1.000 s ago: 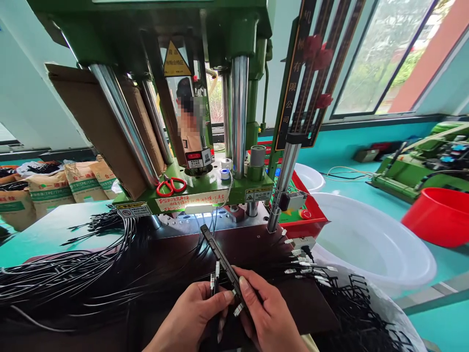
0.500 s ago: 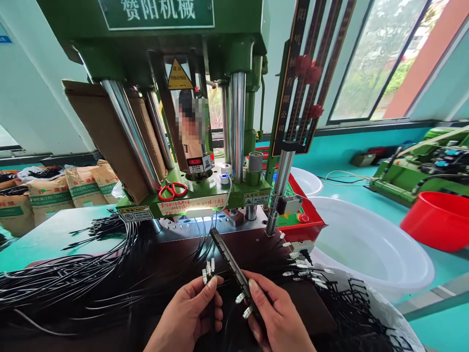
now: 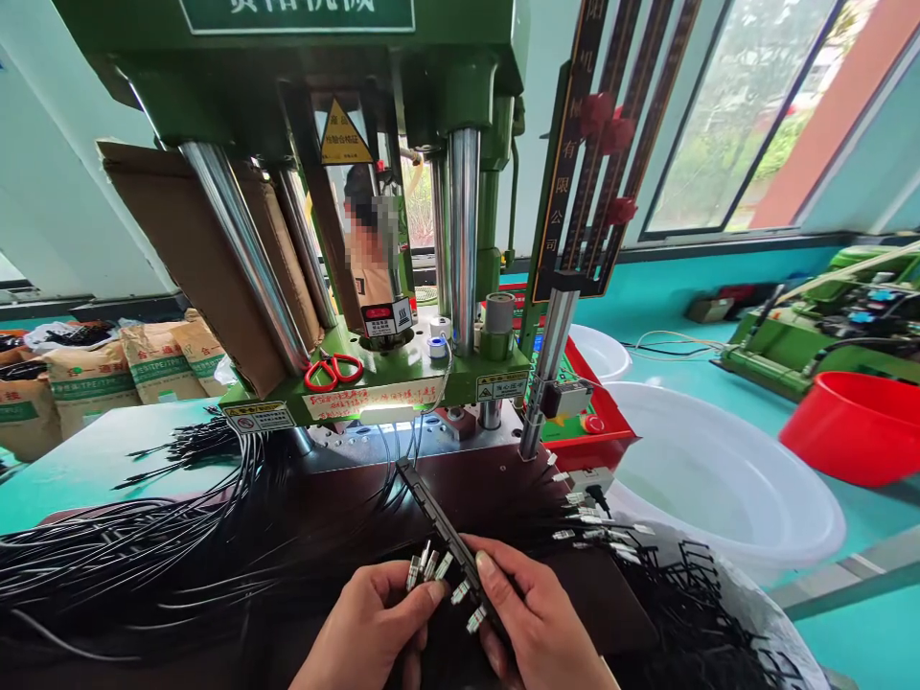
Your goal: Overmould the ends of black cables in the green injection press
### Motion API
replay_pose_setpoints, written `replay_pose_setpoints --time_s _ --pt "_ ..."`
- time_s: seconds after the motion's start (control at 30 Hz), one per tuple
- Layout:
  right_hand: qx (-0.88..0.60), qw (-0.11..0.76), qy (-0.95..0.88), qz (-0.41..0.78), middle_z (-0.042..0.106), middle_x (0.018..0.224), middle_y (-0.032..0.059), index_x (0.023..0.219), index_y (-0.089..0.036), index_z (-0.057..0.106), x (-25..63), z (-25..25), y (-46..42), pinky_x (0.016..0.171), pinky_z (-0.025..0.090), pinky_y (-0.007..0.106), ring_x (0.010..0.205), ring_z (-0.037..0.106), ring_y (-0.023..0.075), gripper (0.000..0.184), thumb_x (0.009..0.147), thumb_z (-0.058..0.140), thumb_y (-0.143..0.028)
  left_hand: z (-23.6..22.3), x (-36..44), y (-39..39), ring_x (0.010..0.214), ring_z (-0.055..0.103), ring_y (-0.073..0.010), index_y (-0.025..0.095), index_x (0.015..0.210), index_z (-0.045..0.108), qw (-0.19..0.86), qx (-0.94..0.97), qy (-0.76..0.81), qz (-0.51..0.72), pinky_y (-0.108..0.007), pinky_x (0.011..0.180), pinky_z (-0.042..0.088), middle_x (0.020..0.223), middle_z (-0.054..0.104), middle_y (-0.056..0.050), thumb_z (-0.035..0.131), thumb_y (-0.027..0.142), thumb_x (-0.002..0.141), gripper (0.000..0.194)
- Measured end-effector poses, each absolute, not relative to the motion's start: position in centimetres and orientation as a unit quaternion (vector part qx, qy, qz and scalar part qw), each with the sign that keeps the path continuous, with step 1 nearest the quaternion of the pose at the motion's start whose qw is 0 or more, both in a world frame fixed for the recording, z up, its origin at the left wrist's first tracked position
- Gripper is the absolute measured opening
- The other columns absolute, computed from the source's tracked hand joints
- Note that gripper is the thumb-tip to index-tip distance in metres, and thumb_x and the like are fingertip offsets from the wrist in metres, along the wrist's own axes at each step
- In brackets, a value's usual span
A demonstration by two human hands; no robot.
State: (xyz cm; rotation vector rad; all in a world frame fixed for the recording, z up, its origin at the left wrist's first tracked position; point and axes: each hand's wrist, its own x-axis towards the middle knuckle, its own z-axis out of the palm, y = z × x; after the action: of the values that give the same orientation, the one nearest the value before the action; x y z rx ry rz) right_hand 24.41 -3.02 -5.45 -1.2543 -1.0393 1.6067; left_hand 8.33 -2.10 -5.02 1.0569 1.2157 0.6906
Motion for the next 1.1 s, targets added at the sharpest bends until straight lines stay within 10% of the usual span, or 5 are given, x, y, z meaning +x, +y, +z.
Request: replay_pose_setpoints --time_s 1.1 --pt "-0.507 0.422 -0.473 0.584 0.052 0.060 -0.0018 0.113 -0.017 0.064 23.7 -6.4 -3.4 0.029 0.022 0.014 0.037 0.033 0.0041 0.055 0.080 0.053 -0.060 -4.6 8.5 -2.2 0.030 0.043 -0.0069 0.015 0.055 0.053 0.626 0.458 0.553 0.306 -0.016 0.030 0.030 0.044 0.049 0.003 0.057 0.031 0.073 0.024"
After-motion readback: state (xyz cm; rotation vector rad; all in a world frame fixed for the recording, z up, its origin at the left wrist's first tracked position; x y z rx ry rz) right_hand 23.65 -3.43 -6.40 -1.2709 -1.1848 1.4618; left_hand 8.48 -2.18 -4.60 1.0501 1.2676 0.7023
